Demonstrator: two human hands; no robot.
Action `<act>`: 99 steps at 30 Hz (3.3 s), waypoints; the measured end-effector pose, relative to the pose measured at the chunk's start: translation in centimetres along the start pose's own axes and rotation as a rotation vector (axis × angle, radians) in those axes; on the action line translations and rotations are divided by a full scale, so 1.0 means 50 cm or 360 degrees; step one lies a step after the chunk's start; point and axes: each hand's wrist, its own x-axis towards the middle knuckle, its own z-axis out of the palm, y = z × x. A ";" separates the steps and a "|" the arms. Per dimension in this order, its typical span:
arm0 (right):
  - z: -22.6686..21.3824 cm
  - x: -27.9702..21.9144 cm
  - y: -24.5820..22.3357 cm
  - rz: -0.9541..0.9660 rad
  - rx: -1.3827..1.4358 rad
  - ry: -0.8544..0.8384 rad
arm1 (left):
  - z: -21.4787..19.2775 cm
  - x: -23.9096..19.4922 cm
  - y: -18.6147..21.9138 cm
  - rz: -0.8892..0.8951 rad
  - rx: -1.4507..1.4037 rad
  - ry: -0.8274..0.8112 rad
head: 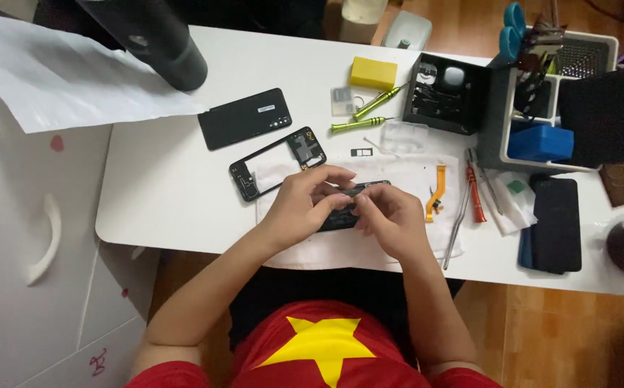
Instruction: Reassembling a smartphone by connecting internal ribbon cables and installing small components using precision tools.
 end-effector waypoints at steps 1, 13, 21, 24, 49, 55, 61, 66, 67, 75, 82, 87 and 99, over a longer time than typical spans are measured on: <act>-0.002 0.002 0.004 0.0001 -0.0005 0.0004 | 0.001 -0.002 -0.006 0.0002 -0.0005 -0.0003; -0.040 0.020 0.025 0.0118 0.0012 0.0082 | -0.048 -0.066 -0.002 -0.0348 0.0164 -0.0090; -0.042 0.029 0.005 0.0203 -0.0169 0.0150 | -0.041 -0.084 -0.002 -0.0226 0.0321 0.0187; -0.045 0.029 0.014 0.0189 -0.0311 0.0157 | -0.036 -0.088 -0.002 -0.0164 0.0347 0.0220; -0.044 -0.028 0.056 -0.0759 -0.1025 0.0645 | 0.000 -0.105 -0.049 0.0483 0.0612 0.0435; -0.042 -0.025 0.053 -0.0683 -0.0928 0.0666 | 0.019 -0.049 -0.039 0.0805 0.1141 0.0363; -0.050 -0.023 0.062 -0.0632 -0.0901 0.0630 | 0.075 0.005 -0.073 0.0594 0.1734 0.0048; -0.056 -0.022 0.065 -0.0634 -0.0915 0.0612 | 0.087 0.016 -0.084 0.0101 0.1606 -0.0065; -0.057 -0.022 0.060 -0.0638 -0.0914 0.0603 | 0.089 0.016 -0.079 0.0096 0.1605 -0.0056; -0.061 -0.022 0.051 -0.0574 -0.0819 0.0530 | 0.103 0.012 -0.044 -0.0068 0.1723 -0.0102; -0.063 -0.023 0.043 -0.0561 -0.0771 0.0520 | 0.090 0.029 -0.041 -0.0156 0.1546 -0.0183; -0.066 -0.022 0.056 -0.0644 -0.0813 0.0516 | 0.074 0.043 -0.049 -0.0019 0.1278 -0.0196; -0.062 -0.020 0.051 -0.0662 -0.0745 0.0438 | 0.075 0.003 -0.091 0.0438 0.1519 -0.0025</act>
